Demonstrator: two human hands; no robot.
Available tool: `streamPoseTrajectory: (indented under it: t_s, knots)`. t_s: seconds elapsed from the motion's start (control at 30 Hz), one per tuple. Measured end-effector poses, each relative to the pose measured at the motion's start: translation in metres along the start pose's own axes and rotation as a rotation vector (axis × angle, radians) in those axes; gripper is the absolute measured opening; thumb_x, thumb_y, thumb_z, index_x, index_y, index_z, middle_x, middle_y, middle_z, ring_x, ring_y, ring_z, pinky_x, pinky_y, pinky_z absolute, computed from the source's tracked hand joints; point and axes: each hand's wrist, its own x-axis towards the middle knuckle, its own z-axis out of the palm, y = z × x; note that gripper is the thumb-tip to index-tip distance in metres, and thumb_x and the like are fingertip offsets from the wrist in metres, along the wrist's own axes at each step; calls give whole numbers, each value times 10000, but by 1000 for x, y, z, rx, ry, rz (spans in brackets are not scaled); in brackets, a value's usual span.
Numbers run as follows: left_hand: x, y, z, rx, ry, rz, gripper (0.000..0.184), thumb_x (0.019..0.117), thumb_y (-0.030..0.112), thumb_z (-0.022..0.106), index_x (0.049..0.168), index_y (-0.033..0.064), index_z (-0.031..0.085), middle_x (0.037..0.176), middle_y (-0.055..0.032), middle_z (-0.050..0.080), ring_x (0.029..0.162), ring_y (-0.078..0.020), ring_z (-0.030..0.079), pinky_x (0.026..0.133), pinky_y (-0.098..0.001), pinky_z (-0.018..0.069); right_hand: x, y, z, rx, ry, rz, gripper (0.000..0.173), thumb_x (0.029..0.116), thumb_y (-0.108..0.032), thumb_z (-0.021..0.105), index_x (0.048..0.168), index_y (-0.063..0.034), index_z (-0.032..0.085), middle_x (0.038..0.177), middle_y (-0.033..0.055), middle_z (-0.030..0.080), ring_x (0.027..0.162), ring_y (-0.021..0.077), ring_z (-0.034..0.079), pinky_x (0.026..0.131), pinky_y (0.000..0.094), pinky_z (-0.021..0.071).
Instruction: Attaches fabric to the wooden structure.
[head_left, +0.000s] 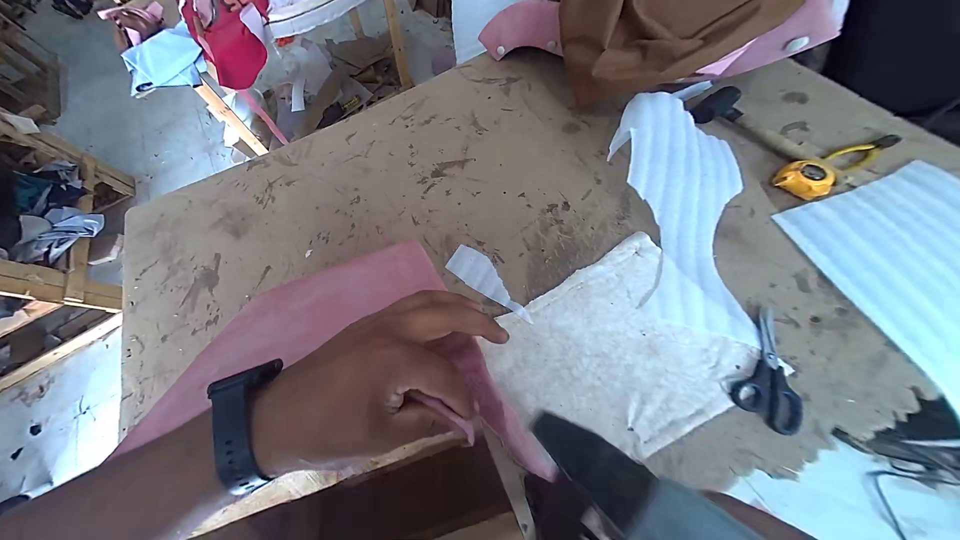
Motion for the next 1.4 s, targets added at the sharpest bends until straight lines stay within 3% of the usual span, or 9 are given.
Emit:
streamPoseTrajectory:
  t_s: [0.13, 0.7, 0.93, 1.03, 1.1, 1.13, 1.23, 1.3, 1.4]
  knots:
    - [-1, 2, -1, 39, -30, 15, 132, 986, 265, 696, 967, 203, 811, 1504, 40, 559, 1505, -171, 368, 1247, -385, 364, -8, 5, 32, -47, -42, 137, 454, 986, -200, 686, 1280, 116, 545, 1113, 250, 675, 857, 284, 700, 752, 458, 613]
    - [-1, 2, 2, 72, -80, 48, 114, 958, 208, 715, 920, 164, 813, 1574, 0, 490, 1510, -162, 361, 1244, -380, 359, -13, -2, 54, -359, -23, 130, 365, 978, -167, 682, 1208, 109, 621, 1087, 213, 705, 947, 254, 717, 863, 426, 612]
    - [5, 10, 5, 274, -82, 35, 126, 918, 253, 756, 1033, 201, 758, 1356, 39, 646, 1407, -154, 480, 1185, -369, 424, -2, 65, -45, -40, 175, 296, 276, 1047, -206, 568, 1220, 4, 617, 826, 106, 723, 557, 199, 663, 525, 385, 604]
    - [24, 25, 7, 495, -228, -128, 610, 795, 377, 861, 1327, 260, 587, 1277, 69, 643, 1271, -131, 556, 1122, -417, 452, 14, 171, -121, 37, 221, 467, 398, 1017, -306, 586, 1297, -23, 572, 1015, 176, 743, 529, 251, 655, 493, 395, 589]
    - [35, 27, 11, 560, -338, -185, 684, 808, 448, 842, 1413, 286, 568, 1320, 56, 632, 1299, -156, 544, 1099, -428, 467, 19, 221, -160, -109, 248, 562, 478, 1005, -392, 628, 1296, -16, 581, 1068, 179, 740, 676, 295, 729, 613, 450, 642]
    - [38, 28, 12, 557, -349, -186, 562, 811, 441, 842, 1308, 264, 647, 1279, 59, 652, 1266, -151, 561, 1056, -405, 496, 18, 234, -175, -270, 274, 579, 558, 986, -473, 646, 1299, -15, 580, 1096, 170, 724, 822, 291, 747, 727, 482, 650]
    - [37, 31, 8, 526, -321, -205, 343, 833, 422, 828, 1113, 250, 730, 1202, 88, 669, 1237, -108, 579, 1031, -363, 532, -14, 227, -185, -559, 445, 328, 740, 916, -548, 698, 1345, 47, 603, 1381, 327, 546, 1278, 454, 546, 1022, 665, 465]
    - [32, 26, -1, 501, -257, -245, 359, 840, 452, 814, 1138, 273, 728, 1256, 105, 663, 1294, -81, 558, 1075, -354, 525, -28, 188, -128, -441, 335, 132, 761, 927, -518, 708, 1426, 28, 530, 1478, 287, 486, 1368, 399, 492, 1041, 582, 497]
    - [24, 14, -24, 468, -167, -329, 405, 804, 428, 850, 1154, 263, 732, 1277, 93, 660, 1265, -76, 581, 1061, -371, 544, -30, 158, 1, -205, -119, 109, 1086, 743, -664, 818, 1567, -88, 409, 1587, 131, 444, 1444, 258, 455, 1139, 510, 468]
